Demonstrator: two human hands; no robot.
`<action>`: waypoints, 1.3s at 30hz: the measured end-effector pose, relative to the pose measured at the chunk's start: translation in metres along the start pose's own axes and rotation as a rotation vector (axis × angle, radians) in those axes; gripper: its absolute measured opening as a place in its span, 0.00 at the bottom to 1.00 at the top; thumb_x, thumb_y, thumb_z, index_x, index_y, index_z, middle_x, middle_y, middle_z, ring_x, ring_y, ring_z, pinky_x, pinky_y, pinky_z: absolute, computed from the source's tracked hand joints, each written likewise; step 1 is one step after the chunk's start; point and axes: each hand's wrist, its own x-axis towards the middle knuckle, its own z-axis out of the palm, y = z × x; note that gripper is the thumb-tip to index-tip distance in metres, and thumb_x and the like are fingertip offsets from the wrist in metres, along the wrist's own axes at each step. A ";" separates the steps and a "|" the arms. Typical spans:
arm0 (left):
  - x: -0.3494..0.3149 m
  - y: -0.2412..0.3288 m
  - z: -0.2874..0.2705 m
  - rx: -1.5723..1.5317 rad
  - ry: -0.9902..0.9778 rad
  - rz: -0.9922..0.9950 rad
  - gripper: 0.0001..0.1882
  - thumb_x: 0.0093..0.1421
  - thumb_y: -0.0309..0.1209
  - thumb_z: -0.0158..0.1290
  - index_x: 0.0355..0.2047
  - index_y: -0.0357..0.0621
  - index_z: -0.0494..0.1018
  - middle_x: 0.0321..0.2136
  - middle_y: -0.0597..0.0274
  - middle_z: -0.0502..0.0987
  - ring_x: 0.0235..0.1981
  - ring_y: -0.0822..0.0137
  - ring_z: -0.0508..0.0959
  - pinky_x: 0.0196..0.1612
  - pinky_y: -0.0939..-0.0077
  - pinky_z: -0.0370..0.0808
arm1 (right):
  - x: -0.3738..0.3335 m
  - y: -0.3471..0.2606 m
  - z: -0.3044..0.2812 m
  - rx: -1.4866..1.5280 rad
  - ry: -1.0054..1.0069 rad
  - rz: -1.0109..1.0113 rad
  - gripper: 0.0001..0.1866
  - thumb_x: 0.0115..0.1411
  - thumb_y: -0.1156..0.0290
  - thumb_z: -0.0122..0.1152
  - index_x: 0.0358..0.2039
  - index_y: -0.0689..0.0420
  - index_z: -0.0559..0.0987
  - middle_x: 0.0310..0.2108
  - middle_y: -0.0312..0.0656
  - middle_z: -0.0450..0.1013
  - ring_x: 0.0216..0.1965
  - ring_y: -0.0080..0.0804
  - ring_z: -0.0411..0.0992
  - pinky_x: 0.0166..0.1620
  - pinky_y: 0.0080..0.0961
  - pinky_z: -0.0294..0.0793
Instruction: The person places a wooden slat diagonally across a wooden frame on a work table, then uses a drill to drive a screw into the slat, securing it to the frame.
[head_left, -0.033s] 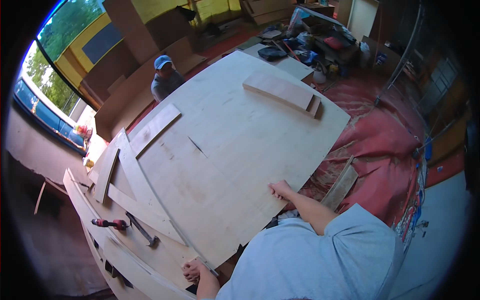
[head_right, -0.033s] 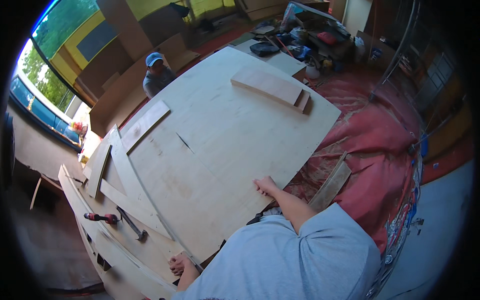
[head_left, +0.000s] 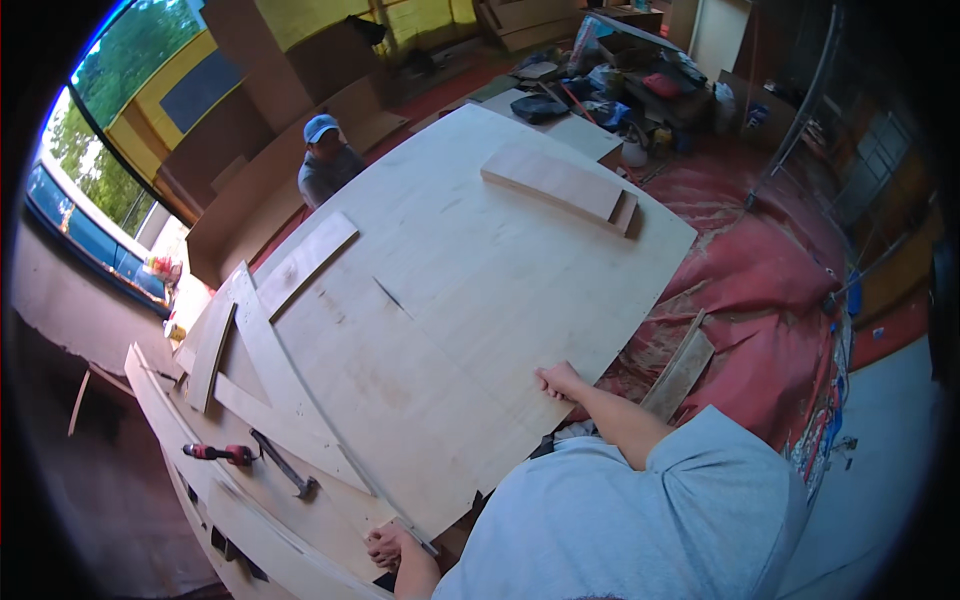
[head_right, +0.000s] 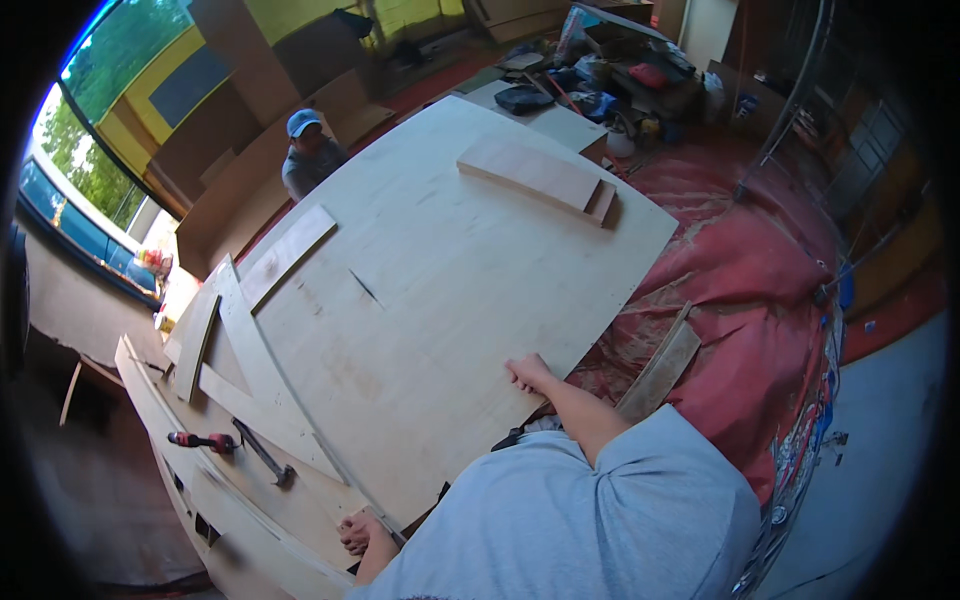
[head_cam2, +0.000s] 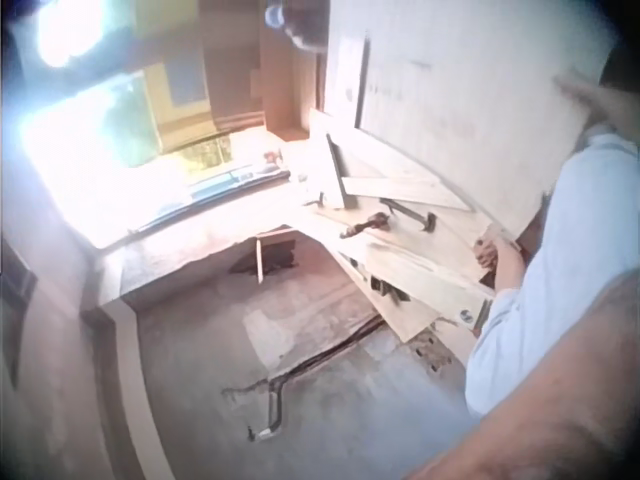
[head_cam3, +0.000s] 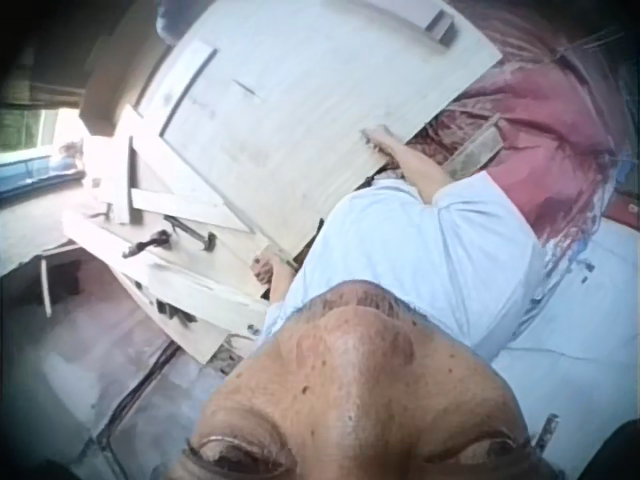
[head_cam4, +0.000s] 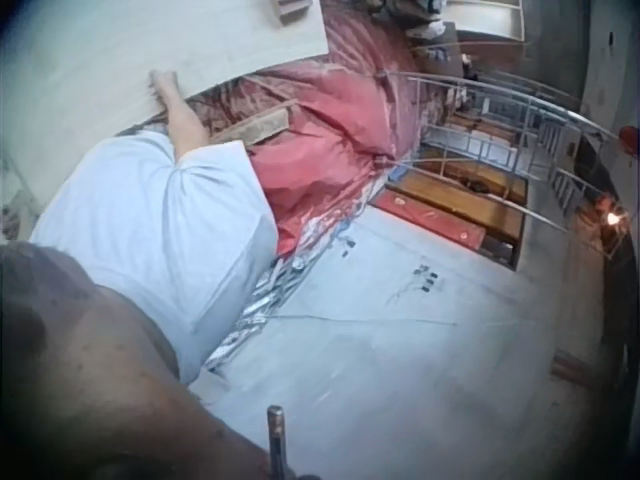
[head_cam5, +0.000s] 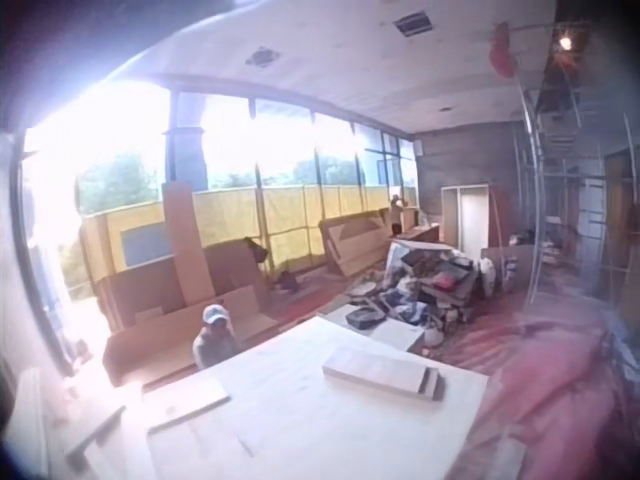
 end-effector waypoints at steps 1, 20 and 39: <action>-0.006 0.001 -0.009 0.028 -0.021 0.017 0.30 0.59 0.55 0.51 0.43 0.36 0.74 0.48 0.44 0.76 0.54 0.45 0.71 0.59 0.48 0.67 | 0.004 0.003 -0.001 0.002 0.003 0.005 0.28 0.66 0.46 0.62 0.20 0.57 0.80 0.11 0.36 0.70 0.08 0.24 0.64 0.13 0.24 0.63; 0.009 -0.008 0.029 -0.038 0.127 0.028 0.25 0.61 0.49 0.51 0.46 0.39 0.71 0.50 0.45 0.74 0.58 0.45 0.69 0.60 0.47 0.65 | 0.019 -0.017 -0.003 -0.010 -0.170 0.187 0.33 0.66 0.38 0.57 0.21 0.57 0.78 0.14 0.39 0.72 0.10 0.30 0.67 0.15 0.28 0.62; -0.006 0.003 -0.010 0.014 -0.091 -0.035 0.29 0.62 0.50 0.47 0.52 0.39 0.72 0.57 0.48 0.72 0.62 0.50 0.66 0.64 0.43 0.60 | 0.016 -0.017 -0.008 0.057 -0.145 0.240 0.32 0.65 0.39 0.58 0.21 0.58 0.78 0.13 0.40 0.72 0.09 0.30 0.67 0.14 0.26 0.62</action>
